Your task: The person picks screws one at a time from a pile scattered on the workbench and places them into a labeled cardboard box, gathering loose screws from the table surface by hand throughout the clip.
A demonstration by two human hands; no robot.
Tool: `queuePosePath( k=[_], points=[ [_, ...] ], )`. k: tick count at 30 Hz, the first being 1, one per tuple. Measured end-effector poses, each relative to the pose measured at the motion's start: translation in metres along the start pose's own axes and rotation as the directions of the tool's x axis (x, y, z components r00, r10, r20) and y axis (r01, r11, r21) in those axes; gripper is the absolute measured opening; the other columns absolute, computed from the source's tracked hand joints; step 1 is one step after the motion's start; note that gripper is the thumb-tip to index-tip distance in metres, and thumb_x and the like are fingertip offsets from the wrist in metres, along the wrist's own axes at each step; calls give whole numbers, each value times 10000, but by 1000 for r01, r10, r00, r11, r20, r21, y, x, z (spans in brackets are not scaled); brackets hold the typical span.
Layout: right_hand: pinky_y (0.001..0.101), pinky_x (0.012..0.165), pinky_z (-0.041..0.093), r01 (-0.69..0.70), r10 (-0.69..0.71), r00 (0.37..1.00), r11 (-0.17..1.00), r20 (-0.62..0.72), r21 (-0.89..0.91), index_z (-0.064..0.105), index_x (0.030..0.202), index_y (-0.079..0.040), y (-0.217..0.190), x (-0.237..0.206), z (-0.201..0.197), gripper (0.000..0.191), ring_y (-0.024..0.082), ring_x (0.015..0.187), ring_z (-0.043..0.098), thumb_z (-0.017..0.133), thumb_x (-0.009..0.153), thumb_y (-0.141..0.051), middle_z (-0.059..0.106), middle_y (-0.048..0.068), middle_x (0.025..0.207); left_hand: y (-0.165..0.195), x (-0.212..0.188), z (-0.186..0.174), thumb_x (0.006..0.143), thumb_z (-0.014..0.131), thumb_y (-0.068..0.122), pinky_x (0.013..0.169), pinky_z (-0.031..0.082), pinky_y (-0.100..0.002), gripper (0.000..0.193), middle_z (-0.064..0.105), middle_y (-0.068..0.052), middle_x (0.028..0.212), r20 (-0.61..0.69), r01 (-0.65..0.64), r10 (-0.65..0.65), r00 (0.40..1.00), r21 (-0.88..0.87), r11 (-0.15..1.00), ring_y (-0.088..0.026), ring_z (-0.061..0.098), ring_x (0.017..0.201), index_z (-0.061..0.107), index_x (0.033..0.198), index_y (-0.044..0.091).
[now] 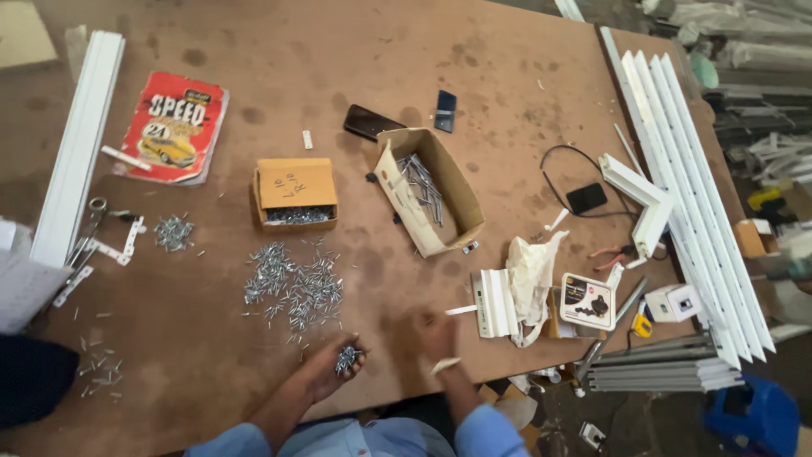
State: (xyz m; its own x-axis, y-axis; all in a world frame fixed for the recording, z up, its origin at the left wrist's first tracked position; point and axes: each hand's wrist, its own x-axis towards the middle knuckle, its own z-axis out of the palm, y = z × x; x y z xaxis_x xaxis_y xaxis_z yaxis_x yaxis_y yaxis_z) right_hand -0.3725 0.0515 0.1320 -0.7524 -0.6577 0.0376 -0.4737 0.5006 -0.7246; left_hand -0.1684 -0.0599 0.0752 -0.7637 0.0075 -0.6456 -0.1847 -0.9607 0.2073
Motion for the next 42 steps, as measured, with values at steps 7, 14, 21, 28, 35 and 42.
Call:
queuePosePath(
  k=[7,14,21,28,35,42],
  points=[
    [500,754,574,112,2,990,611,143,-784,725,910,-112,53,79,-54,157,371,858,717,587,940,-180,720,150,1063,-12,-31,-49,1011,570,362,360,292,-244,392,503,-49,588,47,-43,44,998,-9,999,-124,396,427,524,728,95],
    [467,725,591,313,-192,949,537,248,-783,704,898,-95,73,86,-53,141,345,869,726,564,902,-107,703,129,1160,-62,-69,-111,1023,559,350,336,267,-262,405,479,-50,547,51,55,-50,997,-90,994,-129,354,366,543,725,77],
    [451,720,606,437,2,891,272,455,-857,729,978,-148,77,114,-55,174,334,916,744,567,933,-195,720,159,1057,-102,-87,-138,1048,552,428,365,306,-238,441,533,-26,608,3,-20,21,1000,-153,988,-106,415,410,563,762,92],
    [393,807,559,428,183,881,87,437,-899,742,1011,-157,62,116,-49,223,267,922,682,571,964,-293,715,84,1019,-114,-104,-142,1048,576,426,372,309,-207,407,514,-5,596,-90,-108,88,992,-250,962,-87,447,451,571,789,113],
    [317,718,491,59,372,836,668,403,-741,694,1007,-120,27,128,5,227,191,802,567,557,976,-299,643,35,937,-139,-116,-159,1041,585,402,353,293,-210,444,478,-14,554,-57,-202,195,979,-387,900,-95,429,417,555,730,86],
    [336,719,447,-952,-94,157,253,983,176,636,915,-51,-55,65,154,171,233,823,546,598,1031,-170,601,82,905,-188,-115,-165,1026,604,411,379,328,-247,438,555,-49,611,-212,-331,261,942,-438,836,-126,485,450,587,748,73]
  ],
)
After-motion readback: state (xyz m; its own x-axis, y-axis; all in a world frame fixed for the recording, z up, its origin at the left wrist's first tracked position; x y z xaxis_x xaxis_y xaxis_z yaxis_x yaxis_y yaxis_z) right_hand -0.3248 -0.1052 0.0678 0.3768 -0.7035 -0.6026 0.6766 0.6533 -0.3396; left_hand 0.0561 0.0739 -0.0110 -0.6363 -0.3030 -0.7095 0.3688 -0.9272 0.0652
